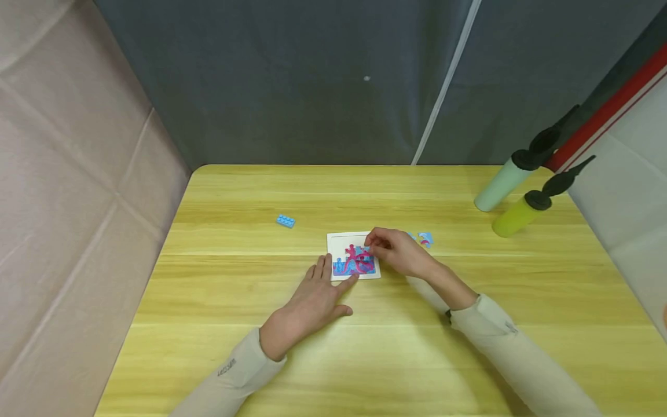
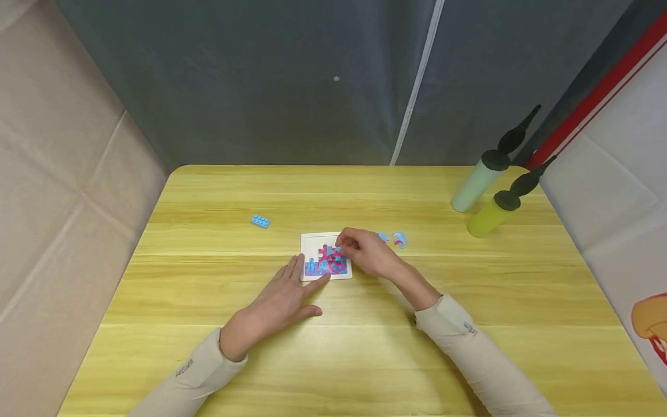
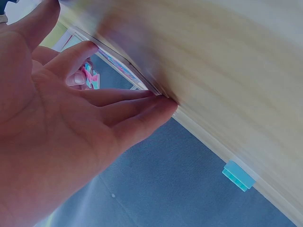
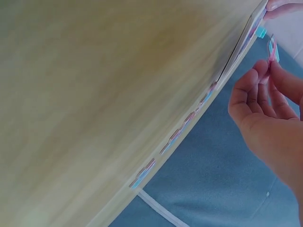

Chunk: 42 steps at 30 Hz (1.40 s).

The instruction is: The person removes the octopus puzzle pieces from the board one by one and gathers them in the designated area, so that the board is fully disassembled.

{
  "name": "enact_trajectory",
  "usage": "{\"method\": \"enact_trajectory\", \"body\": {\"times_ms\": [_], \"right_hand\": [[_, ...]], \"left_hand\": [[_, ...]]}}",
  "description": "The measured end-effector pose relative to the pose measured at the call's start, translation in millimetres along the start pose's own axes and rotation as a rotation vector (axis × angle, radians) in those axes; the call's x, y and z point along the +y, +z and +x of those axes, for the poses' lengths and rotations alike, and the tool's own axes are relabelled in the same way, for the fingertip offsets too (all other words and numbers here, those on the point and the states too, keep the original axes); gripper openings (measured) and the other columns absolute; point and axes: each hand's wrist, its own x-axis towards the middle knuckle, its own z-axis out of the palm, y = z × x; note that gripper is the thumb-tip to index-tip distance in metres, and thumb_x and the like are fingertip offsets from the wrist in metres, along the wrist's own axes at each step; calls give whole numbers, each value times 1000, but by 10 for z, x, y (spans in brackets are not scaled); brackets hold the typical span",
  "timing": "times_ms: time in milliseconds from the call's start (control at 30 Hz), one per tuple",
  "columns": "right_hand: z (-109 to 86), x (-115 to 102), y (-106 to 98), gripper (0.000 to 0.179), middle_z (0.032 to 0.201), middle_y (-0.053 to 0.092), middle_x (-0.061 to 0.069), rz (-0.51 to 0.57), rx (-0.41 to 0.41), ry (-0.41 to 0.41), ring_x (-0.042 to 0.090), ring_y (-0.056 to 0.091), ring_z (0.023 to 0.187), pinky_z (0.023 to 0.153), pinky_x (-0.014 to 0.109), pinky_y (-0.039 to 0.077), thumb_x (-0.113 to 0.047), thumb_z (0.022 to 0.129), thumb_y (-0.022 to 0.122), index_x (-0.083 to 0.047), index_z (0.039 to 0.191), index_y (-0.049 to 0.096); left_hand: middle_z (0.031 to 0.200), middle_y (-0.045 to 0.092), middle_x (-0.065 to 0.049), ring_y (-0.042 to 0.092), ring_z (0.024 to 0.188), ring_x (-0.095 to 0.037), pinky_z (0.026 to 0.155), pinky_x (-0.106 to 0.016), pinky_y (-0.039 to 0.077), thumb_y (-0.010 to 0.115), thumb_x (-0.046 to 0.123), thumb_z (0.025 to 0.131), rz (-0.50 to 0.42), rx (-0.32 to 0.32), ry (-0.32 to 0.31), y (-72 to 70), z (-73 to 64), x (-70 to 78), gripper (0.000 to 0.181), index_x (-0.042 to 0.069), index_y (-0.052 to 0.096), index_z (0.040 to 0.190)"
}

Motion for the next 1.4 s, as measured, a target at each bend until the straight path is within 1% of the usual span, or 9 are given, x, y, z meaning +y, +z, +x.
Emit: {"method": "enact_trajectory", "body": {"times_ms": [133,433,700,933,1167,1400], "right_hand": [[-36,20,-18,8,95,72,3,0,1,4,16,63,88,83,31,54,-9,102,63,-12,107,69],[-100,46,-72,10,95,71,3,14,8,41,18,62,86,79,32,53,-9,101,62,-12,107,69],[-142,103,-98,9,93,71,5,24,15,50,18,62,85,78,31,53,-8,99,62,-11,104,69],[-186,117,-126,9,92,71,6,20,30,86,19,61,83,74,29,52,-8,99,62,-10,104,69],[-224,151,-164,9,91,70,7,26,39,125,20,59,81,67,26,51,-7,98,61,-7,103,68],[-252,172,-193,10,90,69,7,21,36,137,19,58,81,65,25,49,-6,97,60,-6,103,68]], "left_hand": [[163,16,-42,20,154,-55,125,-59,28,62,52,99,-11,-6,-4,4,-2,1,68,30,40,160],[163,17,-42,20,154,-55,125,-59,28,63,52,99,-6,-4,-3,-7,0,0,69,29,41,160],[162,17,-43,20,154,-56,125,-60,27,64,51,99,-18,2,6,-18,7,-14,69,29,40,160],[162,17,-43,19,154,-56,125,-60,27,63,51,99,-39,-2,9,-18,-1,-8,68,28,41,160],[162,17,-43,20,154,-56,125,-60,28,63,50,99,-42,2,7,-11,-3,-8,68,28,41,160],[162,17,-43,20,154,-56,125,-60,27,64,50,99,-39,1,8,-10,-7,-8,68,28,42,159]]}}
